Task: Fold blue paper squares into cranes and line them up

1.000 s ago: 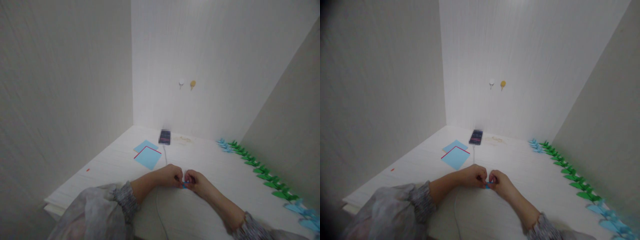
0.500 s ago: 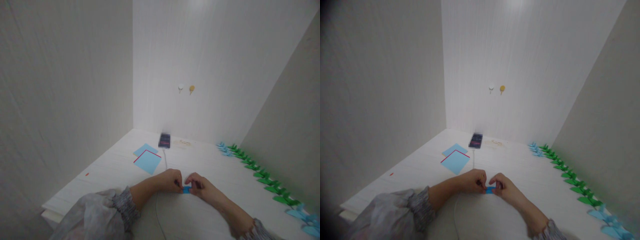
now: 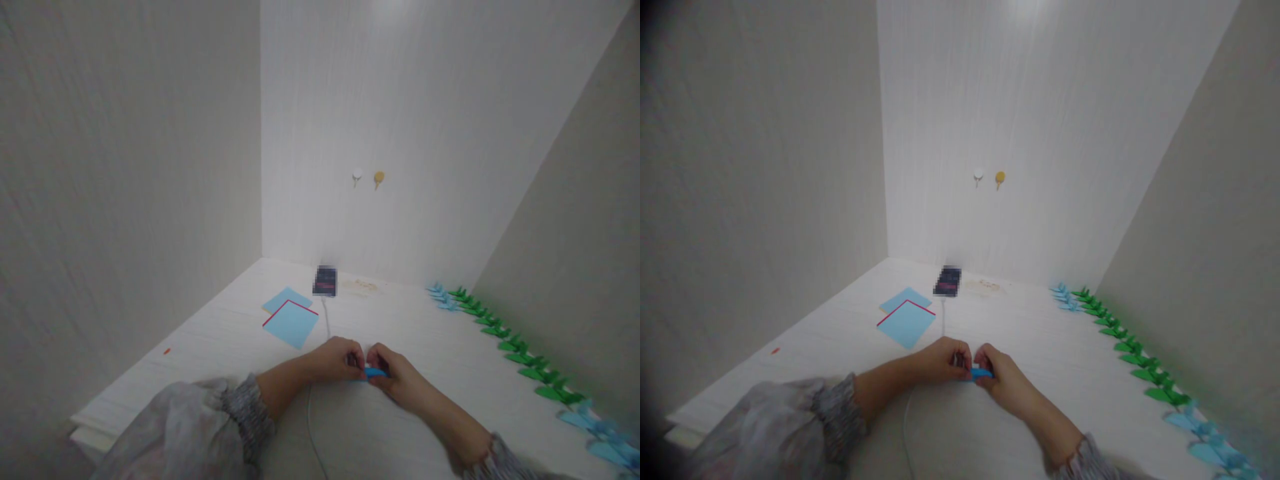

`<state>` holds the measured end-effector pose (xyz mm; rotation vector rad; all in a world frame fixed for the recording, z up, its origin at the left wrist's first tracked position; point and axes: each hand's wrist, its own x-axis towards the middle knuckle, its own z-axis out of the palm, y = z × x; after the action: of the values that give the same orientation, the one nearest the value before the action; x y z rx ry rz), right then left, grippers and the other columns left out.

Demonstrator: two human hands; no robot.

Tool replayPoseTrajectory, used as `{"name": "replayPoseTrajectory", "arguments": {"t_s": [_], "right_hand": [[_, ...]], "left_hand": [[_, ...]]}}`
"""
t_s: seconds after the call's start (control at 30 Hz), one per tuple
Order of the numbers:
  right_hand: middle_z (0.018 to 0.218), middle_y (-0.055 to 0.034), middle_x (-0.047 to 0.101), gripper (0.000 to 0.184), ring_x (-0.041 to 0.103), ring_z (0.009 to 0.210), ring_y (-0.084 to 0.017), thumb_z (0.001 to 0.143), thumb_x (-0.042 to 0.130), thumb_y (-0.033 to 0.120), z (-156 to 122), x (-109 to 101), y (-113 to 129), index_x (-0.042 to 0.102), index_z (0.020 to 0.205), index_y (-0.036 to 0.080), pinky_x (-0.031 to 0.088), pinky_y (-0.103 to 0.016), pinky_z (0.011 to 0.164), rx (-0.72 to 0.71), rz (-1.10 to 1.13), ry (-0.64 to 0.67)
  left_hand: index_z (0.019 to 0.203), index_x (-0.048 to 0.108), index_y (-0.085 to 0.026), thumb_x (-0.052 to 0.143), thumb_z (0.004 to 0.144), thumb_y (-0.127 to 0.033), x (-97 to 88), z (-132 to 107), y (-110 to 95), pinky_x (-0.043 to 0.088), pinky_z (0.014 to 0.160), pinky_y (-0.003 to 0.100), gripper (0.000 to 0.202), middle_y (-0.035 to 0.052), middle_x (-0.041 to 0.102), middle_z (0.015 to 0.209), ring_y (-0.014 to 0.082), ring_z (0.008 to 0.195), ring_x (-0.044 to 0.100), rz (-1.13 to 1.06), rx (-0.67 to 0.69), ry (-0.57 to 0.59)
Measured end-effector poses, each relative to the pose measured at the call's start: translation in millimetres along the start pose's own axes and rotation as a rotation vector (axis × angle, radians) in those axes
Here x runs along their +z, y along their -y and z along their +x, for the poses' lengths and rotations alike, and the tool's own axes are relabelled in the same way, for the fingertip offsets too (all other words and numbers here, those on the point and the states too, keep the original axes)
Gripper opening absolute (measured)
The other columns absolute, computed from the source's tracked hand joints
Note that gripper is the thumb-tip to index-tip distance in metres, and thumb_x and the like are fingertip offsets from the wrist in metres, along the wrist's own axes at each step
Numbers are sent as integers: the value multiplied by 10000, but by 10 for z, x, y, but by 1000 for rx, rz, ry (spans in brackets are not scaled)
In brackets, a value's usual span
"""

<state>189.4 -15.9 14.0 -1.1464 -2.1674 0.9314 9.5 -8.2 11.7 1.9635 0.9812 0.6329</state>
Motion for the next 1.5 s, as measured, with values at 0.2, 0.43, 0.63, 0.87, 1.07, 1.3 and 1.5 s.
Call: {"name": "replayPoseTrajectory", "arguments": {"t_s": [0.2, 0.43, 0.63, 0.87, 1.07, 1.3, 1.5], "right_hand": [[694, 5, 501, 256, 482, 650, -133, 590, 598, 225, 111, -5, 28, 488, 816, 179, 385, -240, 605, -51, 182, -266], [646, -19, 527, 352, 529, 597, -156, 626, 549, 471, 330, 167, 284, 468, 808, 181, 432, -283, 582, 47, 483, -546], [586, -30, 556, 315, 528, 584, -160, 659, 514, 476, 419, 283, 356, 529, 665, 161, 429, -270, 568, -3, 383, -511], [643, -38, 584, 248, 537, 626, -162, 675, 526, 395, 433, 235, 172, 558, 703, 151, 438, -275, 610, -24, 407, -536], [675, -44, 616, 212, 550, 646, -167, 681, 526, 369, 399, 244, 146, 584, 698, 166, 431, -276, 634, -15, 273, -549], [663, -38, 617, 170, 557, 632, -164, 688, 512, 319, 392, 255, 173, 577, 692, 162, 418, -266, 611, 47, 225, -556], [605, -16, 554, 97, 504, 564, -144, 670, 497, 257, 415, 257, 200, 527, 648, 166, 391, -252, 546, 40, 140, -553]], "left_hand": [[809, 455, -143, 632, 542, -191, 49, 79, 26, 334, 476, 167, 324, -43, 496, 612, 46, 502, 434, -406, -12, -158], [837, 475, -134, 650, 546, -247, -46, 91, -154, 387, 546, 189, 358, -6, 514, 672, 69, 574, 492, -658, 65, -622], [717, 506, -123, 635, 547, -245, -75, 74, -217, 419, 568, 217, 246, -1, 552, 631, 90, 560, 521, -691, 13, -703], [667, 548, -115, 609, 576, -293, -33, 101, -160, 440, 633, 240, 209, 4, 588, 602, 104, 595, 554, -745, -113, -601], [623, 533, -119, 623, 547, -285, -33, 111, -111, 455, 554, 232, 203, -9, 577, 545, 100, 530, 551, -717, -225, -599], [598, 499, -138, 581, 566, -265, -14, 122, -117, 444, 542, 214, 155, -25, 560, 528, 90, 514, 538, -615, -192, -627], [600, 542, -129, 527, 604, -274, -20, 119, -27, 383, 494, 187, 146, -8, 558, 538, 93, 520, 504, -239, -115, -666]]}}
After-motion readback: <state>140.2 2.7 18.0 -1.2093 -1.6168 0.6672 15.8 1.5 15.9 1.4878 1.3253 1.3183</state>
